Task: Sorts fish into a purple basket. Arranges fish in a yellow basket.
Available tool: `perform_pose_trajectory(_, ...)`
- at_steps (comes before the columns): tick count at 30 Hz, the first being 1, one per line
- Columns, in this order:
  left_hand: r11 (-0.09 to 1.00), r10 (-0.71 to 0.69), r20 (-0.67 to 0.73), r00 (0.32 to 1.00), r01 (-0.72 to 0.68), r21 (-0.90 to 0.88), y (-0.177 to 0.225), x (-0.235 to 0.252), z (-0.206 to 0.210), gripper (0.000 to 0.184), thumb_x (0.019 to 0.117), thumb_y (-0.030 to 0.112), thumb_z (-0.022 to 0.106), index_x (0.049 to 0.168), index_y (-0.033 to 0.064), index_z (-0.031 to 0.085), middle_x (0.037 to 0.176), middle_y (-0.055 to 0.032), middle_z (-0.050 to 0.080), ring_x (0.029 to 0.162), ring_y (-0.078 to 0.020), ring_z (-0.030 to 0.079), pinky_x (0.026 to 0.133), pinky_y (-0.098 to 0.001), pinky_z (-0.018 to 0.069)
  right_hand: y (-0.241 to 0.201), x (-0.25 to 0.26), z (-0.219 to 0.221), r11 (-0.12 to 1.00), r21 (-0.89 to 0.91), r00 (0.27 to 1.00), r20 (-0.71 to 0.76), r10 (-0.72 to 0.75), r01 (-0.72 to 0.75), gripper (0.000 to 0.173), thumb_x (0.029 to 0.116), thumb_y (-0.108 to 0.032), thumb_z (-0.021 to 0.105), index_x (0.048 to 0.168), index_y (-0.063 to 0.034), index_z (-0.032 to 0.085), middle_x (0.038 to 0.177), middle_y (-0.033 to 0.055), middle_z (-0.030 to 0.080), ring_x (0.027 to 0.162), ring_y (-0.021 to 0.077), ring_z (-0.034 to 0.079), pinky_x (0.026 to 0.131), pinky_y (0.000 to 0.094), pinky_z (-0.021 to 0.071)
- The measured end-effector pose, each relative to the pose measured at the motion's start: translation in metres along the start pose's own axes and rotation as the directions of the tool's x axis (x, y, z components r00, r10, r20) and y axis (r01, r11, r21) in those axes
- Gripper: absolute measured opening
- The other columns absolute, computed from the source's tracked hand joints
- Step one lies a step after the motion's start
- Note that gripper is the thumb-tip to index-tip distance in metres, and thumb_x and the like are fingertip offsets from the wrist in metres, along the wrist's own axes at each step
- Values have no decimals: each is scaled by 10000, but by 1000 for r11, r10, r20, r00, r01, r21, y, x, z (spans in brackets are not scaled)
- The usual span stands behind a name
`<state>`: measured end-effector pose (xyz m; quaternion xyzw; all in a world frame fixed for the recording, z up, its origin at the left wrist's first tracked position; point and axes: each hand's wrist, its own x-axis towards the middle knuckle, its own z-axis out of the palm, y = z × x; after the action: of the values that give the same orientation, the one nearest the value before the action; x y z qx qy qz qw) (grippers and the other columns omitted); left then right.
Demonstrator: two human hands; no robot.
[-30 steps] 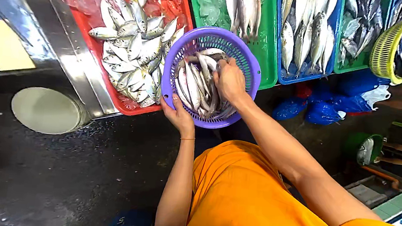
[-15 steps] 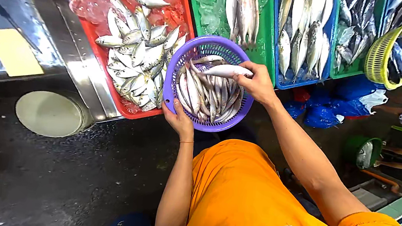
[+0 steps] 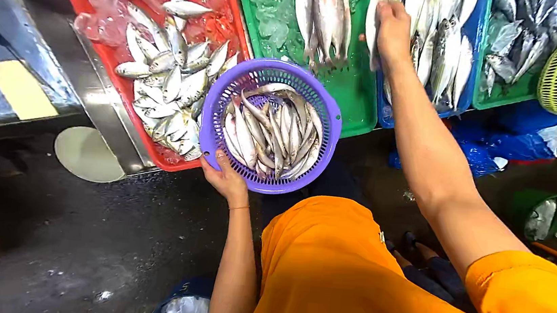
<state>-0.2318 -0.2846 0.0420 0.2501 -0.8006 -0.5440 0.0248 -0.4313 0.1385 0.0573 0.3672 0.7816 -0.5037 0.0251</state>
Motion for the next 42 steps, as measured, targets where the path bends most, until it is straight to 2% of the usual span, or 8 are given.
perform_pose_trajectory(2, 1000, -12, -18, 1000, 12, 19, 1, -7, -1, 549, 1105, 373, 440, 1511, 6, 409, 1448, -125, 556, 1327, -99, 547, 1144, -284, 434, -12, -5, -2, 965, -248, 997, 8, -83, 82, 503, 994, -373, 571, 1406, -84, 578, 1251, 124, 685, 1153, 236, 665, 1014, 471, 532)
perform_pose_trajectory(7, 995, -55, -112, 992, 45, -89, 3, -22, 8, 486, 1114, 303, 429, 1483, -12, 418, 1389, -130, 577, 1269, -115, 582, 1106, -302, 475, -28, -151, -3, 884, -265, 902, 313, -299, 385, 334, 1058, -266, 500, 1254, -50, 663, 1063, 92, 725, 918, 180, 720, 834, 424, 620)
perform_pose_trajectory(10, 990, -64, -159, 985, 42, -133, -1, -35, 13, 459, 1118, 272, 421, 1466, -27, 416, 1367, -133, 576, 1250, -112, 585, 1096, -293, 476, 2, -212, 37, 787, -397, 829, 504, -244, 473, 275, 1012, -206, 550, 1179, -90, 735, 1074, 91, 734, 984, 219, 718, 897, 466, 596)
perform_pose_trajectory(13, 988, -48, -221, 974, 13, -154, -1, -38, 18, 420, 1108, 199, 445, 1440, -58, 433, 1321, -144, 599, 1212, -115, 605, 1073, -273, 485, 8, -220, 81, 639, -631, 841, 539, -47, 440, 231, 998, -222, 536, 1043, -95, 722, 986, 151, 729, 956, 352, 718, 770, 571, 576)
perform_pose_trajectory(23, 985, -41, -231, 972, 1, -171, -5, -37, 16, 412, 1099, 196, 457, 1415, -68, 448, 1302, -143, 601, 1215, -114, 594, 1075, -252, 467, 0, -291, 138, 554, -716, 789, 594, 161, 426, 397, 980, -367, 544, 1138, -15, 641, 1012, 186, 708, 960, 377, 714, 745, 585, 570)
perform_pose_trajectory(26, 993, -37, -212, 977, 12, -121, -6, -38, 14, 479, 1103, 245, 455, 1448, -85, 421, 1371, -181, 571, 1280, -136, 561, 1116, -262, 436, 8, -292, 129, 607, -624, 729, 677, 105, 492, 350, 1011, -365, 503, 1088, -65, 667, 942, 157, 712, 934, 360, 714, 756, 594, 566)
perform_pose_trajectory(32, 985, -35, -216, 976, -3, -174, -7, -36, 14, 452, 1099, 218, 460, 1441, -76, 426, 1363, -167, 576, 1267, -119, 569, 1111, -249, 436, 12, -246, 113, 558, -747, 880, 471, 59, 362, 329, 1018, -234, 495, 1245, -79, 677, 1066, 206, 719, 1019, 410, 704, 801, 617, 565)
perform_pose_trajectory(42, 982, -24, -219, 975, -18, -188, -9, -36, 15, 442, 1094, 207, 481, 1435, -70, 434, 1340, -158, 585, 1242, -120, 582, 1090, -246, 455, 0, -228, 143, 530, -802, 875, 438, 206, 276, 413, 944, -396, 633, 1066, -3, 665, 1095, 221, 691, 1062, 399, 682, 807, 616, 551)
